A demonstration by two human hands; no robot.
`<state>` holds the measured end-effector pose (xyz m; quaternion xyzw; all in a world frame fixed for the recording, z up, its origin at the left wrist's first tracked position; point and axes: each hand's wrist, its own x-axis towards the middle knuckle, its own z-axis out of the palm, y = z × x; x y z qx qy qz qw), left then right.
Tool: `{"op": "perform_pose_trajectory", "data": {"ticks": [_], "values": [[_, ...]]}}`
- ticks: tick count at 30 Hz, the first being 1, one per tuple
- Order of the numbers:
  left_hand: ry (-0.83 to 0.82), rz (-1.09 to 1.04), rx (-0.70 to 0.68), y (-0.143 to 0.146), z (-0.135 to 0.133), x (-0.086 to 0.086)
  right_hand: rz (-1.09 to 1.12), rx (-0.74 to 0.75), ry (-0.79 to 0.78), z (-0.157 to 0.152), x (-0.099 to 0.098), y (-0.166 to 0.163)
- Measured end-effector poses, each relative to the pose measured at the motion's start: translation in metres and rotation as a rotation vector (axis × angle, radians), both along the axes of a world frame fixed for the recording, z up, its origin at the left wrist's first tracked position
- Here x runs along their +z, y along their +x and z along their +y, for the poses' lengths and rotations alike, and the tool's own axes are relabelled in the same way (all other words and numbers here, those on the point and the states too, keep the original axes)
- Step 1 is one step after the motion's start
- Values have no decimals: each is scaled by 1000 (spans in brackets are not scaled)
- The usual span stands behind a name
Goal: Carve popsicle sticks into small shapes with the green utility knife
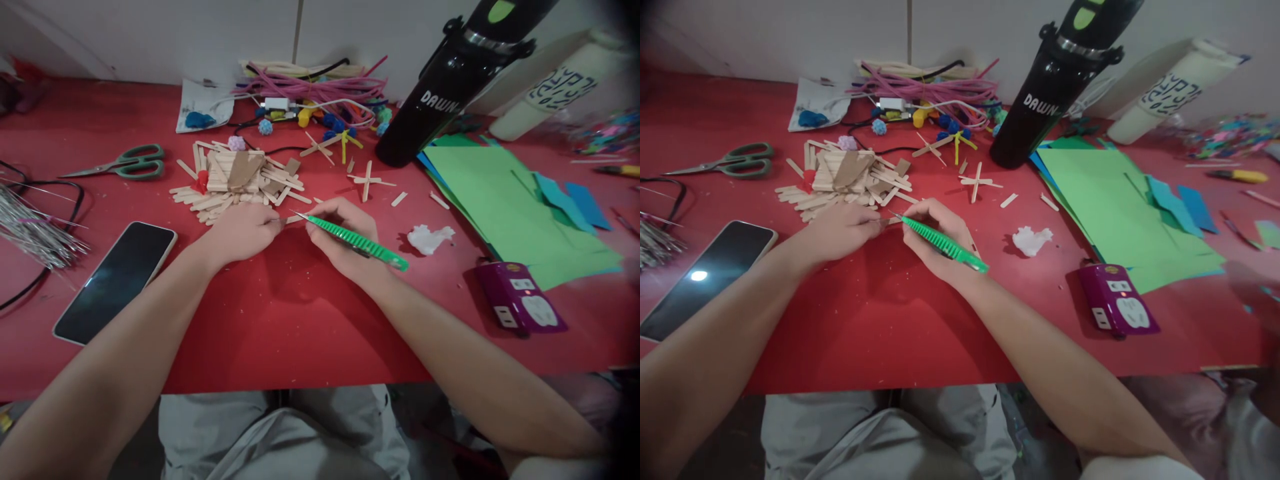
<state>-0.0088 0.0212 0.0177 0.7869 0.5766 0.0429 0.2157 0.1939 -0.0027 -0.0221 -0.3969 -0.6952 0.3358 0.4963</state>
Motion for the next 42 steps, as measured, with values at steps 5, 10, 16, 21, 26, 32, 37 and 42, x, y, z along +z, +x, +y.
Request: {"op": "perform_pose_trajectory", "data": {"ticks": [5, 10, 16, 21, 26, 32, 37, 42], "values": [[-104, -142, 40, -3, 2, 2, 97, 35, -107, 3, 0, -2], [-155, -224, 36, -7, 1, 0, 146, 66, -107, 3, -1, -1], [-143, -225, 13, -7, 0, 2, -26, 64, -87, 1, 0, 3], [-159, -158, 10, -6, 2, 3, 90, 89, -113, 4, -2, 1], [-161, -162, 38, -6, 2, 3, 148, 153, -231, 5, 3, 2], [-155, -196, 9, -6, -1, 3, 119, 138, -219, 2, 6, 5], [-165, -184, -9, -5, 1, 4, 90, 42, -195, 0, 5, -1], [-143, -131, 7, -5, 4, 2, 135, 63, -191, 4, -3, -4]]}}
